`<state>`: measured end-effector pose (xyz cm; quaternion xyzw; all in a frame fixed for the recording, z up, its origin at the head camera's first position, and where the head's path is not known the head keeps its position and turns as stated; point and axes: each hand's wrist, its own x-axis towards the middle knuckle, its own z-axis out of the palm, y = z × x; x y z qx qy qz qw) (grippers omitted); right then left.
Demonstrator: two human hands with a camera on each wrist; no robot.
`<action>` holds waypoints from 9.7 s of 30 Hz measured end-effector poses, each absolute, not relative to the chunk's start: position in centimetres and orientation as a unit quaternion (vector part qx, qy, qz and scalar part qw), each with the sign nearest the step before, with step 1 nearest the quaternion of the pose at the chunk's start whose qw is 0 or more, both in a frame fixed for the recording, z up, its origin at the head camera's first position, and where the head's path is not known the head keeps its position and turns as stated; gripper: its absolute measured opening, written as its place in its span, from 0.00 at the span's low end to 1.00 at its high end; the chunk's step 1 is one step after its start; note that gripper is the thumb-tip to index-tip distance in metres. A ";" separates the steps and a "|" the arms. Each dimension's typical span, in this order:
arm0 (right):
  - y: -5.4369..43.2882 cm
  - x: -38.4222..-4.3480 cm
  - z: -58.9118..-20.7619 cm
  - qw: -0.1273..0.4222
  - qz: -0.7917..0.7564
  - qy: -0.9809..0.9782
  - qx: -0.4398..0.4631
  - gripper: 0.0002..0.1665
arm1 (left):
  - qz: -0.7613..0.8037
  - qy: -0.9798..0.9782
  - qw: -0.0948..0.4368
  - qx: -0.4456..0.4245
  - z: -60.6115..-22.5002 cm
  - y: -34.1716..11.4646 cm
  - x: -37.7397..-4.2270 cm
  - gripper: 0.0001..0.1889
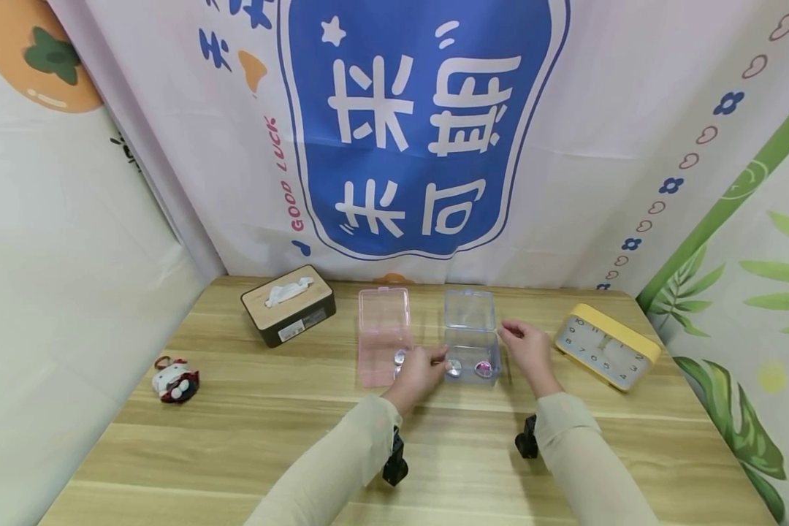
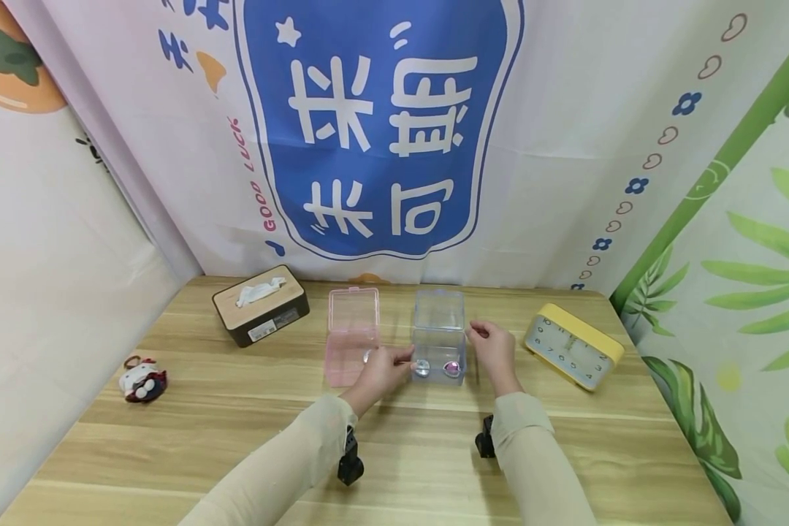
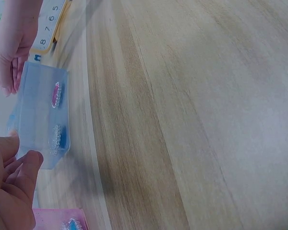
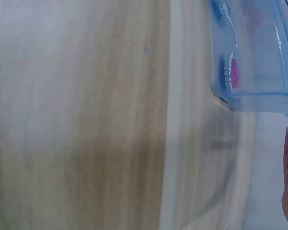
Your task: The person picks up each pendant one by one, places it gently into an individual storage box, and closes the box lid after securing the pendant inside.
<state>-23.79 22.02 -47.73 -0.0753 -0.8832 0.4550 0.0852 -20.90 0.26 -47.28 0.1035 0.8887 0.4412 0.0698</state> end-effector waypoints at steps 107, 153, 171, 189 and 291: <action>21.2 -22.2 -47.6 0.089 0.651 -0.751 -0.069 0.26 | 0.432 0.893 0.068 0.106 -46.7 0.6 -20.6 0.21; 20.7 -19.8 -50.5 0.110 0.688 -0.717 -0.024 0.22 | 0.539 0.841 0.030 0.038 -47.8 0.8 -20.0 0.19; 19.9 -19.2 -51.0 0.096 0.687 -0.718 -0.060 0.25 | 0.515 0.855 0.025 0.062 -48.0 0.6 -19.9 0.18; 20.2 -19.0 -51.2 0.101 0.687 -0.714 -0.090 0.25 | 0.533 0.844 0.037 0.050 -47.3 0.9 -19.7 0.18; 6.5 -26.7 -46.5 -0.057 0.670 -0.739 0.048 0.31 | 0.579 0.808 -0.085 -0.063 -49.6 -10.7 -17.0 0.19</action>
